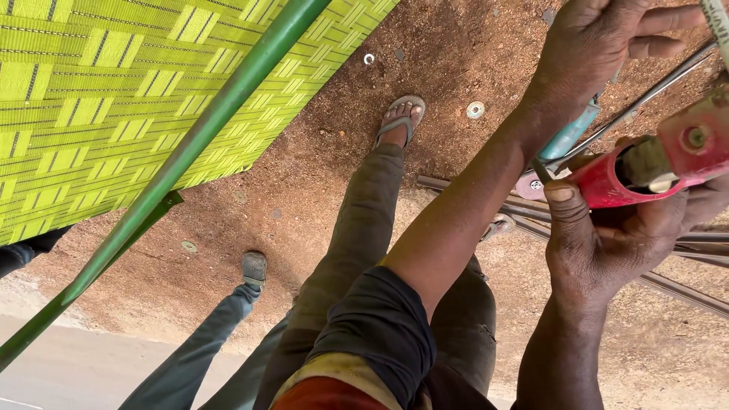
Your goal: The person holds a metal frame and welds its joints using a welding electrode holder, then adjusts the welding rod and welds the frame again.
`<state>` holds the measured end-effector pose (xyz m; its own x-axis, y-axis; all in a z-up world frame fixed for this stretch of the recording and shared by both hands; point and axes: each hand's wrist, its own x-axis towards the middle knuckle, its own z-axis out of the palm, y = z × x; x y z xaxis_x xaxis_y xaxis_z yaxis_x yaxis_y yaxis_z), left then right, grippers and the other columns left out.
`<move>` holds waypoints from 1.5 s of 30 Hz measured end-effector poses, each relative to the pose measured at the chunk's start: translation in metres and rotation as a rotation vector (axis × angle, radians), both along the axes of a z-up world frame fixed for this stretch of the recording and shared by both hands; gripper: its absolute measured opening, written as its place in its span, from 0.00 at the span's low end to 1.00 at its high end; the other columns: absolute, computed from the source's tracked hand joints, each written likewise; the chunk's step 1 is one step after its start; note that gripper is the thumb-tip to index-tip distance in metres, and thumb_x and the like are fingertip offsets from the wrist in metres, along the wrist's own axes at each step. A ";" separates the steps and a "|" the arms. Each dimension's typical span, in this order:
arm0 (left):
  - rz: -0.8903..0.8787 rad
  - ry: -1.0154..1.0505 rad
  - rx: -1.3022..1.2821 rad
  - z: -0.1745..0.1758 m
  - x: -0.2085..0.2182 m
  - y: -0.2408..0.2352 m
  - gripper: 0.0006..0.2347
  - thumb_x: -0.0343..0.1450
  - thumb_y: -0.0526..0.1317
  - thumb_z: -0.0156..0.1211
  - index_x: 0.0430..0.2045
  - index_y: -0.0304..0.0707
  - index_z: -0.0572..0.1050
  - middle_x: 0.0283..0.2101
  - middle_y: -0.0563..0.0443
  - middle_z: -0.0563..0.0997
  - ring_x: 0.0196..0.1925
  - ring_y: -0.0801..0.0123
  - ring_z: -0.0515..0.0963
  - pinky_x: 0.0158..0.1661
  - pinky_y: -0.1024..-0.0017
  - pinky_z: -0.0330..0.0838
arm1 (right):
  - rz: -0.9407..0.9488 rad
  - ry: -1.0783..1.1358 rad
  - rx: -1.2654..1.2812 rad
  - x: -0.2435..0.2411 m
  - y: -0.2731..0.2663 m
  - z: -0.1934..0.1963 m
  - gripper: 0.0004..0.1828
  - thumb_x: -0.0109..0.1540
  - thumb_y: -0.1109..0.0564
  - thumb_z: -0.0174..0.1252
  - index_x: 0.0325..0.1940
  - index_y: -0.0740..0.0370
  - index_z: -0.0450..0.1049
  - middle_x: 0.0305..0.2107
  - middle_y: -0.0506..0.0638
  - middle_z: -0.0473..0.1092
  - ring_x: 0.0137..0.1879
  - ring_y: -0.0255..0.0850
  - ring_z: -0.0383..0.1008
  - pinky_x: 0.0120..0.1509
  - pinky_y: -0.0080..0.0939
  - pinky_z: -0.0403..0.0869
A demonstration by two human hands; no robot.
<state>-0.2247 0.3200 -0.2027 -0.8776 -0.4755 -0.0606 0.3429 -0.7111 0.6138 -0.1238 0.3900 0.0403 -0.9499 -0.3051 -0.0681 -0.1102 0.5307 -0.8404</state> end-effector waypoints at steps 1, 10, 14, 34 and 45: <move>-0.021 -0.028 0.018 0.004 0.008 -0.002 0.14 0.85 0.48 0.47 0.56 0.38 0.74 0.51 0.41 0.84 0.50 0.60 0.88 0.47 0.61 0.86 | -0.019 -0.033 -0.025 0.000 -0.002 0.002 0.32 0.57 0.35 0.72 0.51 0.57 0.70 0.49 0.50 0.67 0.68 0.49 0.55 0.71 0.60 0.64; 0.015 0.140 0.021 -0.034 -0.002 -0.007 0.14 0.85 0.47 0.49 0.53 0.36 0.77 0.49 0.40 0.86 0.51 0.59 0.88 0.45 0.61 0.86 | 0.083 0.025 -0.209 0.003 0.031 -0.022 0.29 0.73 0.48 0.72 0.63 0.64 0.62 0.45 0.55 0.72 0.52 0.41 0.81 0.61 0.36 0.83; 0.017 0.037 -0.002 -0.048 -0.001 -0.008 0.15 0.83 0.47 0.51 0.51 0.34 0.77 0.47 0.38 0.86 0.49 0.58 0.89 0.42 0.62 0.86 | 0.069 -0.002 -0.198 0.005 0.054 -0.036 0.25 0.74 0.51 0.70 0.63 0.65 0.64 0.41 0.56 0.72 0.49 0.43 0.80 0.59 0.37 0.82; 0.018 0.133 0.008 0.000 -0.009 -0.032 0.15 0.81 0.44 0.61 0.36 0.26 0.81 0.34 0.34 0.87 0.42 0.53 0.89 0.46 0.56 0.88 | 0.093 0.036 -0.190 -0.003 0.044 -0.045 0.27 0.70 0.50 0.75 0.62 0.64 0.67 0.51 0.53 0.69 0.53 0.42 0.80 0.62 0.36 0.82; 0.072 0.101 0.096 0.024 -0.025 0.002 0.16 0.86 0.46 0.54 0.42 0.29 0.80 0.40 0.39 0.87 0.45 0.59 0.89 0.51 0.63 0.86 | 0.090 0.005 -0.253 -0.010 0.006 -0.029 0.31 0.69 0.48 0.74 0.65 0.65 0.65 0.53 0.53 0.70 0.54 0.40 0.80 0.61 0.34 0.83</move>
<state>-0.2501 0.3216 -0.1784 -0.8455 -0.5336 -0.0218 0.4518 -0.7365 0.5034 -0.1340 0.3956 0.0114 -0.9184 -0.3948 0.0260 -0.1520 0.2916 -0.9444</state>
